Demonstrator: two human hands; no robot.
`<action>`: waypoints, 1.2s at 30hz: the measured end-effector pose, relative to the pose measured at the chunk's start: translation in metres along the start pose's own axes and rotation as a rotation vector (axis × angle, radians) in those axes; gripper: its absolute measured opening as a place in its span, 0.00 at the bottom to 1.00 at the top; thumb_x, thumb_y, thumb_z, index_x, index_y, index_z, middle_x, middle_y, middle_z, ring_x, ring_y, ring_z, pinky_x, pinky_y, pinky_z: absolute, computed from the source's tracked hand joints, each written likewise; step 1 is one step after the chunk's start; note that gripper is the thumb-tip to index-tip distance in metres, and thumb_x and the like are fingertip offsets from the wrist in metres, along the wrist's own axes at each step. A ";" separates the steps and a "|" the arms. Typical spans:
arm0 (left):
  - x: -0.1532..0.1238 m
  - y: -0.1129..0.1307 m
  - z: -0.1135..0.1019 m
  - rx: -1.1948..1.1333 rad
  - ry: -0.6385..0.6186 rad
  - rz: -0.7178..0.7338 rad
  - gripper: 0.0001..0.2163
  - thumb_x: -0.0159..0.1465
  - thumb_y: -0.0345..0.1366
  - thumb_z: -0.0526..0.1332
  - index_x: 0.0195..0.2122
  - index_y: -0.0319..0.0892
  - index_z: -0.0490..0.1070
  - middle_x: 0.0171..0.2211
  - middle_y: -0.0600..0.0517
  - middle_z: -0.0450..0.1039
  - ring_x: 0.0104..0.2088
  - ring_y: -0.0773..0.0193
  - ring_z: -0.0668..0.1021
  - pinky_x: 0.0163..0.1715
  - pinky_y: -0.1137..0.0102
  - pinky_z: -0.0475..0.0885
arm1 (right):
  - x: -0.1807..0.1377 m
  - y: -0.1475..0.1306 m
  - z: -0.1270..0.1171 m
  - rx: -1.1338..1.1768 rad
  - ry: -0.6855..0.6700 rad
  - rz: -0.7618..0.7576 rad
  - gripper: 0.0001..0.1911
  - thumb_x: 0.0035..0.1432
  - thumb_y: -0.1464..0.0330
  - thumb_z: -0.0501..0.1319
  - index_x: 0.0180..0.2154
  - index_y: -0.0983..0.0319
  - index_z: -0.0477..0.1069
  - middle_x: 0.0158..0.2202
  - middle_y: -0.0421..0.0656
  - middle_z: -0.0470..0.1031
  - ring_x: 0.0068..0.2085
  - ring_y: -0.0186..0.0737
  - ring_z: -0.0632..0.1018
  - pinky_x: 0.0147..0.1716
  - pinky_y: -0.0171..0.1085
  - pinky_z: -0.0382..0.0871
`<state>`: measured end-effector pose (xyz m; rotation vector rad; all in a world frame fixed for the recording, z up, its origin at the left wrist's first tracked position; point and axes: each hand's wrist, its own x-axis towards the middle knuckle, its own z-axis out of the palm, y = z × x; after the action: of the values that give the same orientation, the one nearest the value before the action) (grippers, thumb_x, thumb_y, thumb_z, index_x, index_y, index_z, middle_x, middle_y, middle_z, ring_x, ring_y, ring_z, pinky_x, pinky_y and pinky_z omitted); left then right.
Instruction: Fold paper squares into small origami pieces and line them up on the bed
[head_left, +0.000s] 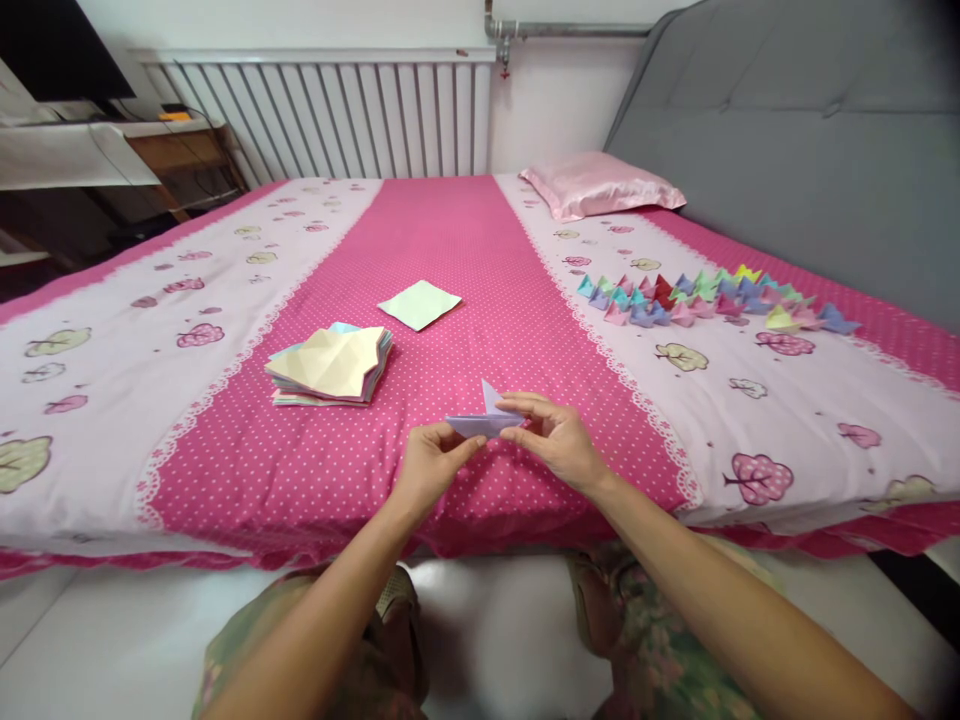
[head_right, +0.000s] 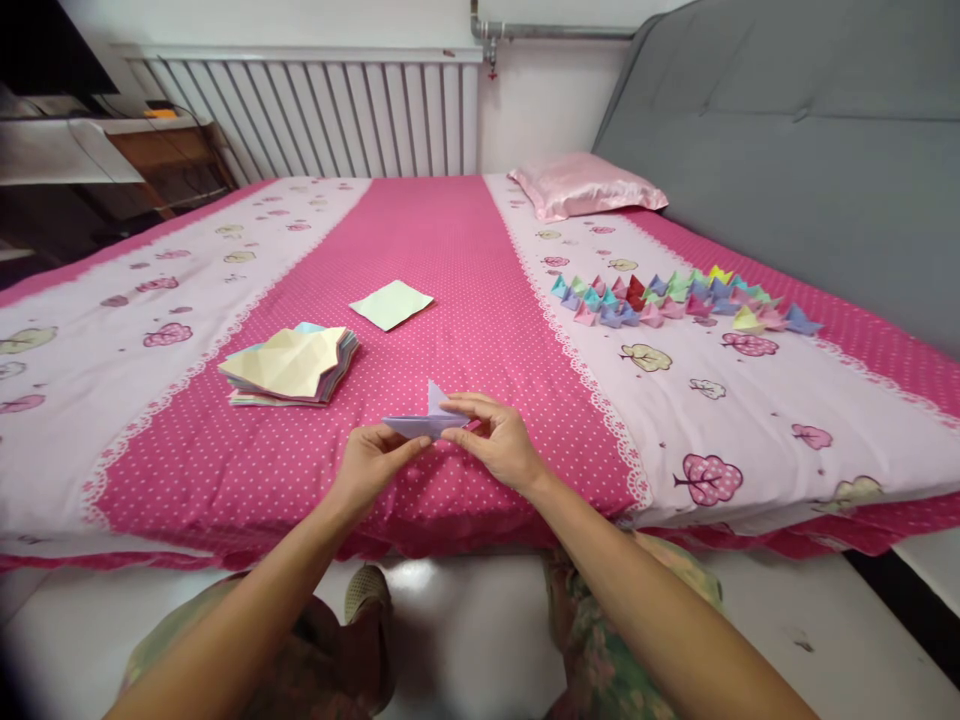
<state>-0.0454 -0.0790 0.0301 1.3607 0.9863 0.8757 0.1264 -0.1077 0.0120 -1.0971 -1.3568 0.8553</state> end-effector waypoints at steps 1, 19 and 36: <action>0.000 0.000 0.000 0.020 0.009 0.019 0.05 0.48 0.34 0.66 0.27 0.41 0.77 0.26 0.52 0.77 0.24 0.68 0.74 0.25 0.75 0.68 | 0.000 0.000 0.000 0.006 -0.005 0.006 0.16 0.45 0.65 0.66 0.40 0.56 0.74 0.43 0.44 0.73 0.42 0.41 0.73 0.38 0.39 0.69; -0.001 -0.001 0.000 0.013 -0.002 0.127 0.06 0.49 0.32 0.65 0.29 0.38 0.75 0.28 0.51 0.78 0.27 0.66 0.77 0.30 0.73 0.72 | -0.002 -0.010 0.001 -0.193 -0.099 -0.163 0.08 0.55 0.66 0.58 0.33 0.60 0.75 0.34 0.43 0.76 0.37 0.37 0.75 0.37 0.36 0.67; 0.001 -0.003 -0.003 0.070 -0.076 0.042 0.09 0.51 0.38 0.64 0.27 0.37 0.74 0.22 0.52 0.75 0.22 0.70 0.73 0.22 0.77 0.66 | -0.003 -0.002 0.000 -0.173 -0.136 0.003 0.12 0.52 0.61 0.60 0.36 0.62 0.70 0.31 0.41 0.73 0.31 0.34 0.73 0.29 0.32 0.65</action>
<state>-0.0479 -0.0768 0.0272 1.4689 0.9399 0.8212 0.1256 -0.1111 0.0134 -1.1907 -1.5663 0.8386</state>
